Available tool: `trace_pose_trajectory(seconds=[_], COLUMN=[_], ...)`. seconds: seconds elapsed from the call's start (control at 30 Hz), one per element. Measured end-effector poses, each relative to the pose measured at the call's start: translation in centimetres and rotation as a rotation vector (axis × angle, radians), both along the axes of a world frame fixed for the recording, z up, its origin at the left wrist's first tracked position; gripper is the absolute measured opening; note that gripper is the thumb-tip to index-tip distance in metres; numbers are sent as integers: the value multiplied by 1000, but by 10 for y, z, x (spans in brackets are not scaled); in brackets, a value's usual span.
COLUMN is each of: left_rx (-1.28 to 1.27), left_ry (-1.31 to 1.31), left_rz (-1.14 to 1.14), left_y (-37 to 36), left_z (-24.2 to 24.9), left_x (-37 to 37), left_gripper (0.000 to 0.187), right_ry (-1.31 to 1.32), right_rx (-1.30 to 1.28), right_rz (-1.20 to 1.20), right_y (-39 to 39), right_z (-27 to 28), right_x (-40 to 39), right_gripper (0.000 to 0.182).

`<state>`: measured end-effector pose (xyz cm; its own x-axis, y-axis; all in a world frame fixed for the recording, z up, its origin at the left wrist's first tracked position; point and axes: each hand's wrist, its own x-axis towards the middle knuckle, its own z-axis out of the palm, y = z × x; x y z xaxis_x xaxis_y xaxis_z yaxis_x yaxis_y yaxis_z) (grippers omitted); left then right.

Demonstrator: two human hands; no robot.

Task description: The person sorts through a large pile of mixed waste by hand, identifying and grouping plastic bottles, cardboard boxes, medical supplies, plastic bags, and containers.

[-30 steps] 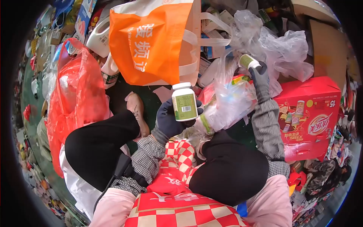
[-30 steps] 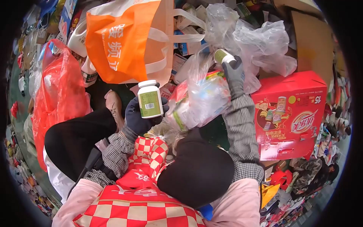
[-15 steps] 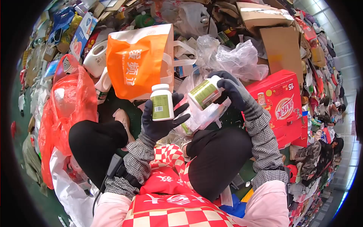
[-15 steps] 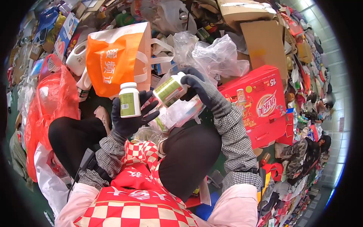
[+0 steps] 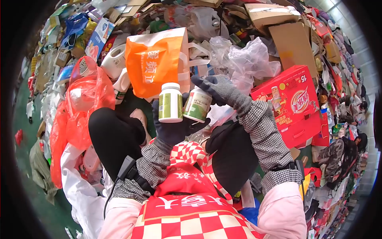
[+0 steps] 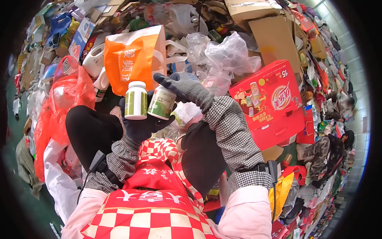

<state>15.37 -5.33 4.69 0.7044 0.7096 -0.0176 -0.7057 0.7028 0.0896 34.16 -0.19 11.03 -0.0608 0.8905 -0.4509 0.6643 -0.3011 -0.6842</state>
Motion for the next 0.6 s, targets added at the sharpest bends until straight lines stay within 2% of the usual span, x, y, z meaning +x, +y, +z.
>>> trace_pose_trajectory(seconds=[0.07,0.1,0.2,0.3,0.5,0.6], left_rx=[2,-20,37,181,39,25], left_ry=[18,36,45,-121,-48,108], left_rz=[35,81,153,87,169,210], left_y=[-6,-9,-11,-12,-13,-9], left_z=[-3,-5,-17,-13,-15,-29], left_x=[-2,-2,-6,-5,-5,-8], left_gripper=[81,80,80,79,75,75], right_ry=[2,36,-15,-22,-49,-86], right_rx=[-4,62,21,57,94,193], right_rz=[31,120,76,112,157,189], right_y=[1,3,-3,0,-2,5], right_z=[-5,-6,3,0,6,-8], right_x=[-2,-2,-7,-9,-12,-12], right_gripper=[72,75,78,76,73,72])
